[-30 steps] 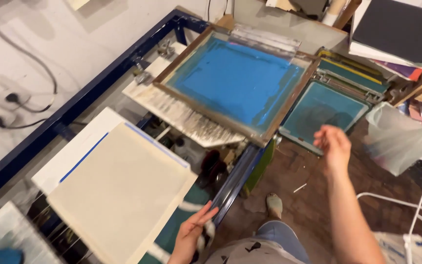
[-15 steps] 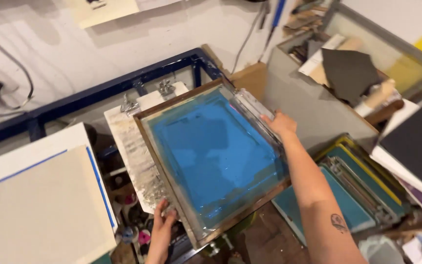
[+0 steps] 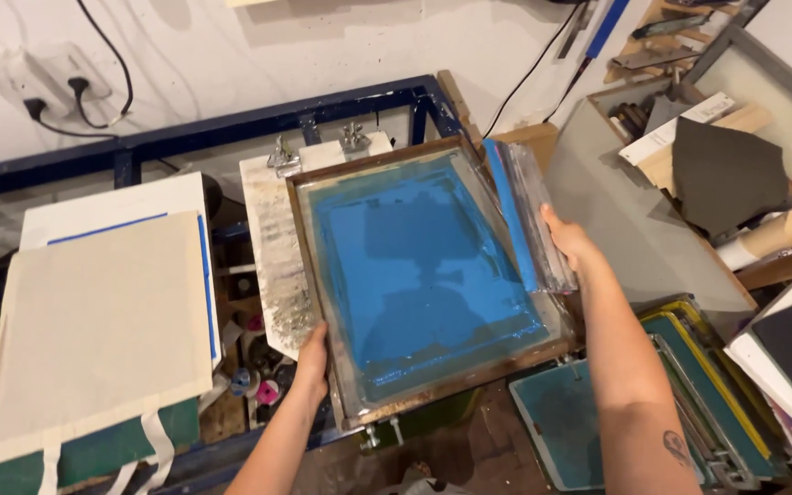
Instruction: The person places a tote bag on a printing board, aligns a screen, applies ink using a squeegee, and then dries the printed design with a heat gun.
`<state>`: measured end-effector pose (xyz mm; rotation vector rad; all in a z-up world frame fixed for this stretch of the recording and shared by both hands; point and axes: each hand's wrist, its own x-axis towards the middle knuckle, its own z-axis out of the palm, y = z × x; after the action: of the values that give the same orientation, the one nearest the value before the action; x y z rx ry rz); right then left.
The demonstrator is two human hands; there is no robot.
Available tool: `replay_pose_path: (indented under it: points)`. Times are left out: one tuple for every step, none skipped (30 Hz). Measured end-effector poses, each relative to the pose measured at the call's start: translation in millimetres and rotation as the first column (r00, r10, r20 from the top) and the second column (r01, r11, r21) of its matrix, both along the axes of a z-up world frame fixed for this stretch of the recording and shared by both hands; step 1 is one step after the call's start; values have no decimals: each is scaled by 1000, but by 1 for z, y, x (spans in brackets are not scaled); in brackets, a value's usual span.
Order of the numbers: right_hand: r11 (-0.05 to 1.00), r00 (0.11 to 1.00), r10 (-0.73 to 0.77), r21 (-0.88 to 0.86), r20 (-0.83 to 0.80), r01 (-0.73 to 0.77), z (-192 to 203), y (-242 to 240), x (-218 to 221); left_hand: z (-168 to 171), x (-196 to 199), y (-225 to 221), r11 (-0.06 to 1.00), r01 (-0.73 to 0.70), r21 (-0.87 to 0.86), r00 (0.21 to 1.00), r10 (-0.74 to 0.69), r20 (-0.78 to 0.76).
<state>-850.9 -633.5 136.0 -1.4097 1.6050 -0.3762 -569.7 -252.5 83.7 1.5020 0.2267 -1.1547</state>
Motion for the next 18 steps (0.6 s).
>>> replay_pose_path:
  points:
    - [997, 997, -47, 69, 64, 42, 6, 11, 3, -1, 0, -3, 1000, 31, -5, 999, -31, 12]
    - [997, 998, -39, 65, 59, 35, 5, 15, 3, -54, 12, -14, 1000, 23, -9, 1000, -23, 6]
    - [995, 993, -58, 86, 103, 49, 4, 21, 7, -104, 22, -20, 1000, 18, 20, 990, -20, 137]
    - [992, 986, -78, 107, 146, 62, 2, 27, 10, -151, 29, -29, 999, 9, 48, 964, -21, 265]
    - [993, 987, -62, 110, 147, 46, -13, 17, 1, -148, 26, -30, 999, -7, 51, 964, -6, 266]
    - [995, 986, -60, 89, 158, 46, -27, 7, -6, -145, 24, -32, 999, -31, 32, 950, 20, 310]
    - [996, 983, -62, 74, 171, 49, -45, 1, -13, -142, 23, -29, 998, -52, 20, 934, 41, 356]
    - [996, 984, -50, 83, 174, 35, -67, -6, -24, -139, 23, -21, 997, -66, 28, 932, 51, 360]
    - [997, 965, -73, 57, 251, 61, -88, -14, -28, -134, 26, -14, 998, -53, 26, 928, 40, 369]
    - [995, 940, -95, 35, 328, 88, -108, -21, -30, -129, 30, -6, 999, -41, 24, 925, 29, 379]
    - [997, 940, -71, 34, 333, 63, -110, -20, -29, -119, 38, 3, 998, -67, 22, 922, 53, 383]
    - [991, 887, -133, 52, 441, 123, -112, -17, -27, -110, 46, 13, 998, -69, -12, 903, 68, 425]
    - [981, 821, -193, 87, 538, 173, -119, -11, -21, -102, 55, 30, 996, -77, -37, 881, 86, 466]
    - [986, 825, -169, 93, 540, 141, -120, -9, -16, -83, 67, 45, 994, -109, -32, 876, 111, 470]
    - [985, 541, -14, 106, 841, -139, -123, -6, -5, -63, 85, 62, 995, -69, -72, 877, 95, 471]
    - [916, 133, 36, 21, 991, -400, -127, -3, 7, -42, 103, 78, 993, -28, -110, 877, 77, 473]
    - [903, 126, 35, 23, 991, -428, -133, -5, 35, -37, 131, 97, 993, -58, -106, 872, 102, 479]
    - [758, -139, 71, -144, 988, -636, -140, -6, 66, -32, 161, 116, 996, -32, -84, 795, 76, 602]
